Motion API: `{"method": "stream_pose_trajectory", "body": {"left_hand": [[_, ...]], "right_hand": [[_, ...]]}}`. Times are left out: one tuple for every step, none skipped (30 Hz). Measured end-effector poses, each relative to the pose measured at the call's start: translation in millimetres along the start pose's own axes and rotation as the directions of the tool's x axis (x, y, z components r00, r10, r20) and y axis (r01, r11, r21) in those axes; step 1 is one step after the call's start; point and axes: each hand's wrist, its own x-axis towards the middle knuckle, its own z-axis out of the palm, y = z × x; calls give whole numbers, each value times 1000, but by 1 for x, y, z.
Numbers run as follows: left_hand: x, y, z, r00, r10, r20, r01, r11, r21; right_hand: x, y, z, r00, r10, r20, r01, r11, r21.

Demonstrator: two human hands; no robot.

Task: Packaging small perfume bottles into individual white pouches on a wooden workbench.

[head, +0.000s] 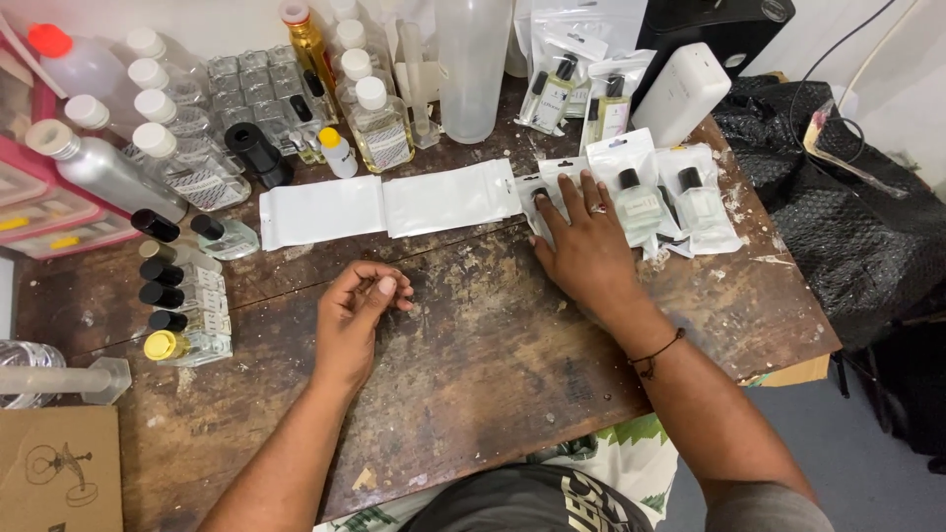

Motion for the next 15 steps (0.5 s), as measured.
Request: {"method": "stream_pose_trajectory", "body": {"left_hand": [[0,0,1,1000,0,-4,0,1000,-2],[-1,-1,1,1000,-3,1,3,1000,5],[-1,-1,2,1000,-6,7,6,1000,12],[-1,0,2,1000,-6,8,6,1000,13],[-2,1,3,1000,-15,9,15,1000,13],[-4,1,4,1000,-26,6,26,1000,10],[-3,2,4,1000,-26,4,26,1000,9],[-3,2,4,1000,-25,13,24,1000,9],[-3,2,4,999,-23,22,23,1000,9],[-3,1,4,999,-22,23,22,1000,8],[-4,1,5,999,-25,26,25,1000,3],[-3,0,5,999,-26,29,26,1000,-1],[-1,0,5,999,-23,31,23,1000,-1],[-2,0,4,999,-21,34,22,1000,-7],[-2,-1,4,999,-20,37,20,1000,-13]], "right_hand": [[1,-1,-1,1000,-5,2,5,1000,0],[1,-2,-3,1000,-7,-14,7,1000,9],[0,-3,-4,1000,-8,-30,9,1000,18],[2,-2,-12,1000,-7,-31,7,1000,18],[3,-1,-20,995,24,-98,-15,996,92],[4,1,-27,986,56,-160,-29,986,166],[6,11,-23,986,54,-158,-28,986,166],[7,21,-19,978,66,-195,-64,998,17],[8,31,-15,970,71,-234,-103,986,-130],[8,33,-11,969,71,-235,-104,986,-131],[9,35,-7,976,81,-200,-112,983,-147],[10,37,-4,982,91,-168,-119,979,-163],[10,39,4,981,92,-171,-120,979,-164],[9,41,11,985,94,-143,-120,976,-183],[9,42,19,989,97,-114,-119,972,-202]]}}
